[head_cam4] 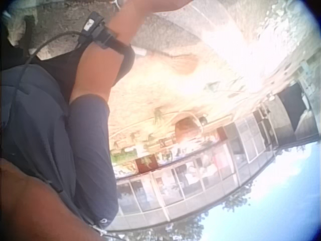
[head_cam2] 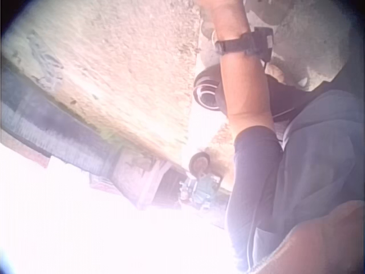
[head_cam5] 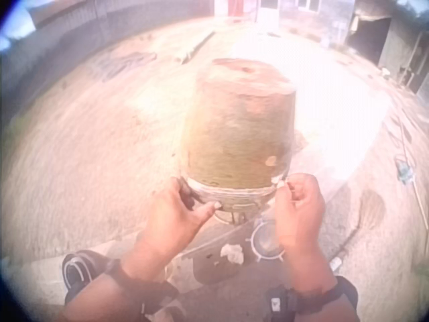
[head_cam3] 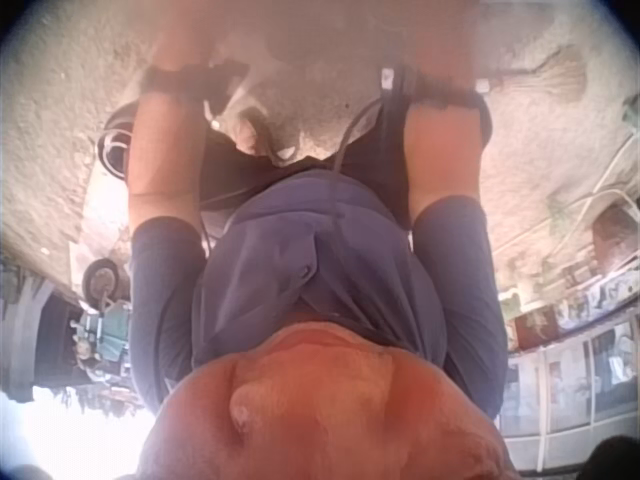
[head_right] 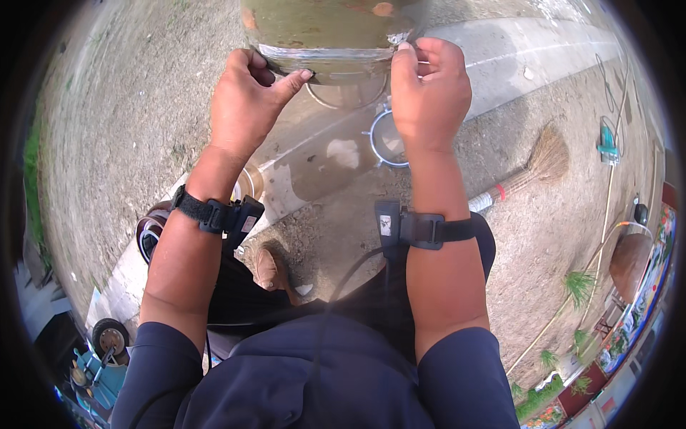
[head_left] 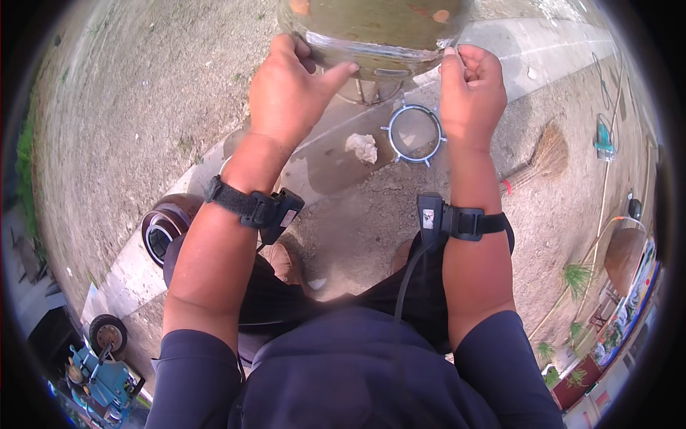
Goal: The person wipes the exterior of a large ceramic vessel with a cloth, then uses scissors to cut strips of tape on a table. They apply the tape strips to the vessel's surface.
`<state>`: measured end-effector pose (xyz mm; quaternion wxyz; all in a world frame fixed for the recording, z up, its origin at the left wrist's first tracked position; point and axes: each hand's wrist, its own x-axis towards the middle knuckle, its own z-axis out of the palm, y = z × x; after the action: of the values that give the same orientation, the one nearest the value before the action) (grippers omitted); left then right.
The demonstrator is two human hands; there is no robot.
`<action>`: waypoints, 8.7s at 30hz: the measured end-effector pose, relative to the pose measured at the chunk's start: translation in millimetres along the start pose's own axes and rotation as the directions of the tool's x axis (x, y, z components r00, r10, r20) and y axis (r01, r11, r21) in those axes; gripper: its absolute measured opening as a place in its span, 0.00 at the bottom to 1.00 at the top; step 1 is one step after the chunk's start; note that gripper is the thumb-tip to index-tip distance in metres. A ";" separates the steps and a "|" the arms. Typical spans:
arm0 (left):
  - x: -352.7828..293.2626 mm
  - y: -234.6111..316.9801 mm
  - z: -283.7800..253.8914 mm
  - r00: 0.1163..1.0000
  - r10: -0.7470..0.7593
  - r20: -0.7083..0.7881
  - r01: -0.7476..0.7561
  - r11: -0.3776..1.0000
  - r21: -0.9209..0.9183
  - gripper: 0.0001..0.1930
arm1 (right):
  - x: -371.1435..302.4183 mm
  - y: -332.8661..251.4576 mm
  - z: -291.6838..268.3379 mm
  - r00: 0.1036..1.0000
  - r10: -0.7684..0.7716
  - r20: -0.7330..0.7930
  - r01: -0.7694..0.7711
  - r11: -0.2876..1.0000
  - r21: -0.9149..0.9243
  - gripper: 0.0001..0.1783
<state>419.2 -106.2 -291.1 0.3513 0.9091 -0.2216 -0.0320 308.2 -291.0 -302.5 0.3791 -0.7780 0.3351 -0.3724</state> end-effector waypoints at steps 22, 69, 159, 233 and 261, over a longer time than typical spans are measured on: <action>-2.2 -13.2 7.8 0.999 0.011 0.037 -0.006 0.990 -0.139 0.29 | 14.1 28.7 11.4 0.990 0.056 0.131 -0.100 0.930 0.353 0.37; 0.2 -3.2 2.5 0.998 -0.026 0.051 0.027 0.999 -0.032 0.31 | 13.8 33.6 12.7 0.995 -0.035 0.094 0.002 0.944 0.329 0.38; 8.8 -31.2 -1.0 0.985 -0.011 0.170 0.082 0.905 -0.417 0.12 | 14.4 33.9 8.7 0.993 -0.051 0.105 0.010 0.934 0.356 0.34; -15.5 -13.2 24.3 0.989 -0.135 -0.061 0.103 0.924 -0.368 0.10 | 11.1 38.8 4.6 0.996 -0.046 0.080 0.020 0.955 0.295 0.26; -29.6 -10.0 17.0 0.994 0.086 -0.070 -0.100 0.968 -0.231 0.07 | 11.8 37.6 6.4 0.997 -0.029 0.072 0.005 0.950 0.312 0.27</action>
<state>392.7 -97.7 -313.3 0.4638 0.8504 -0.2481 -0.0145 310.4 -316.7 -333.0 0.5061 -0.7249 0.2510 -0.3942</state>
